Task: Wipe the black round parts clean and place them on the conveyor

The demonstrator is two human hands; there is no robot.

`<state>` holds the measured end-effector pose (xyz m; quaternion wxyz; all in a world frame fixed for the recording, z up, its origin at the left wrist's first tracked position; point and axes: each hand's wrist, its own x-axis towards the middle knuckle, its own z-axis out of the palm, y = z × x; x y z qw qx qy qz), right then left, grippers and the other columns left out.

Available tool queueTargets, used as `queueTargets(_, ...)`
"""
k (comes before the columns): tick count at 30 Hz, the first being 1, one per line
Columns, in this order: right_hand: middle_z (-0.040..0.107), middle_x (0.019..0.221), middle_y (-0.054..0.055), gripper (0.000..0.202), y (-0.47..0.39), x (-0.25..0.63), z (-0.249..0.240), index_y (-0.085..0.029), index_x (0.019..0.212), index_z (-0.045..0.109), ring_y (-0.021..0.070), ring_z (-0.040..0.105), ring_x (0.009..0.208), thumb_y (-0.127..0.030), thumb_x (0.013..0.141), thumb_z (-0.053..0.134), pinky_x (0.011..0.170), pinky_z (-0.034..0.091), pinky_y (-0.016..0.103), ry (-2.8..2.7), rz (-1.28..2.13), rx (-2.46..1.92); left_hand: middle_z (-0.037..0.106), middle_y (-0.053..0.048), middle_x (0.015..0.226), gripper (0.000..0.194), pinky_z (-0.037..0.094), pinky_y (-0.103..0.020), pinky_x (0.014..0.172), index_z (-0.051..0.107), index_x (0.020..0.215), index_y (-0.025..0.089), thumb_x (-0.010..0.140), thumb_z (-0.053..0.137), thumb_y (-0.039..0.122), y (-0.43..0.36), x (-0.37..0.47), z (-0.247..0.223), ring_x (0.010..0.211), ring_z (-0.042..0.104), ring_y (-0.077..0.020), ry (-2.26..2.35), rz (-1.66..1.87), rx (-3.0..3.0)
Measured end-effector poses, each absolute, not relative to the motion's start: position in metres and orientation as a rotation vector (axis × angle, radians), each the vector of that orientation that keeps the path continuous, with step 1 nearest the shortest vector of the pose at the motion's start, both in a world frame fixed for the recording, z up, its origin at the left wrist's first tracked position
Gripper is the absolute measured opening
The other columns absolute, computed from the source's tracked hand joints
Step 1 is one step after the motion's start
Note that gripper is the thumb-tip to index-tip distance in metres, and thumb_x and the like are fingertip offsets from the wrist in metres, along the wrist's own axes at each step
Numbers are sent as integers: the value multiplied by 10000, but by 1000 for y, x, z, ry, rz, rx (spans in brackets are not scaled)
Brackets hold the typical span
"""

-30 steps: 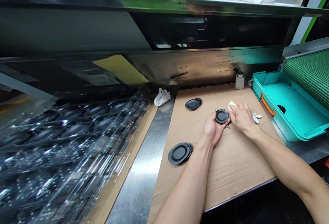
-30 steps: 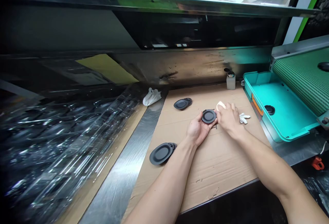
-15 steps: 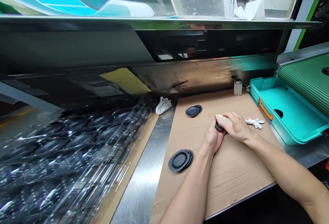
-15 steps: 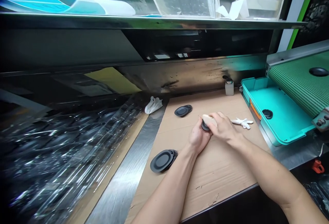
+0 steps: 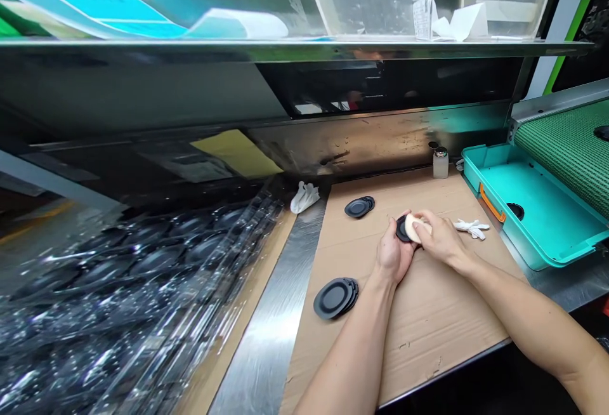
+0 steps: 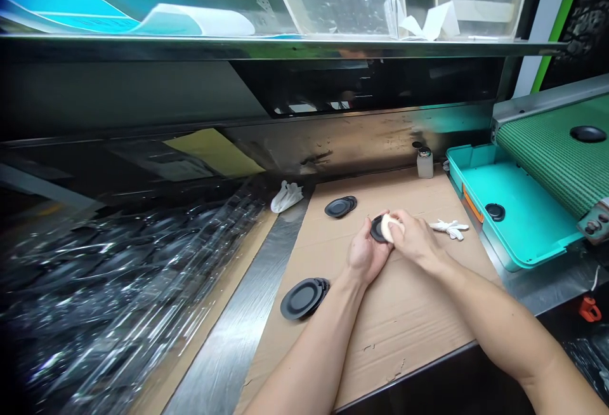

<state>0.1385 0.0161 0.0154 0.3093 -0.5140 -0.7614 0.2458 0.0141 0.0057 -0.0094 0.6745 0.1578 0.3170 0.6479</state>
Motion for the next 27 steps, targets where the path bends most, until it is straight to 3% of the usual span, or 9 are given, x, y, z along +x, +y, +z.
queueTargets(11, 746, 1026, 24, 249, 21, 141, 12, -242, 1153, 678, 190, 685, 934, -324, 955, 551, 826, 490, 271, -1974, 699, -1291, 717, -103, 1101, 344, 501, -425, 1049, 641, 1134, 172, 1041, 371, 364, 1, 14, -3, 1083, 681, -220, 655, 1433, 302)
queueTargets(17, 746, 1027, -2, 232, 19, 147, 20, -216, 1080, 737, 157, 678, 926, -321, 908, 623, 814, 495, 242, -2099, 1069, -943, 714, -136, 1144, 353, 529, -471, 988, 638, 1133, 172, 1019, 400, 406, 6, 2, -2, 1063, 692, -257, 733, 1440, 311)
queueTargets(21, 743, 1099, 24, 283, 28, 157, 22, -213, 1149, 716, 176, 681, 989, -360, 949, 580, 867, 500, 280, -1987, 968, -1105, 694, -114, 1179, 218, 507, -379, 1007, 625, 1130, 199, 947, 593, 313, 5, -4, 1, 1144, 659, -230, 883, 1708, 486)
queueTargets(25, 714, 1190, 64, 344, 32, 157, 14, -221, 1265, 637, 207, 663, 1074, -391, 977, 553, 910, 489, 322, -2090, 778, -1167, 621, -88, 1365, 696, 408, -317, 1122, 587, 1305, 276, 688, 825, 58, -8, 6, 13, 1382, 492, -239, 1143, 1938, 840)
queueTargets(27, 697, 1201, 81, 379, 32, 156, 11, -216, 1317, 591, 207, 654, 1067, -351, 964, 570, 903, 486, 322, -2234, 682, -1084, 615, -92, 1387, 763, 396, -329, 1144, 579, 1337, 279, 662, 832, 30, -16, 12, 20, 1419, 454, -256, 1165, 1952, 932)
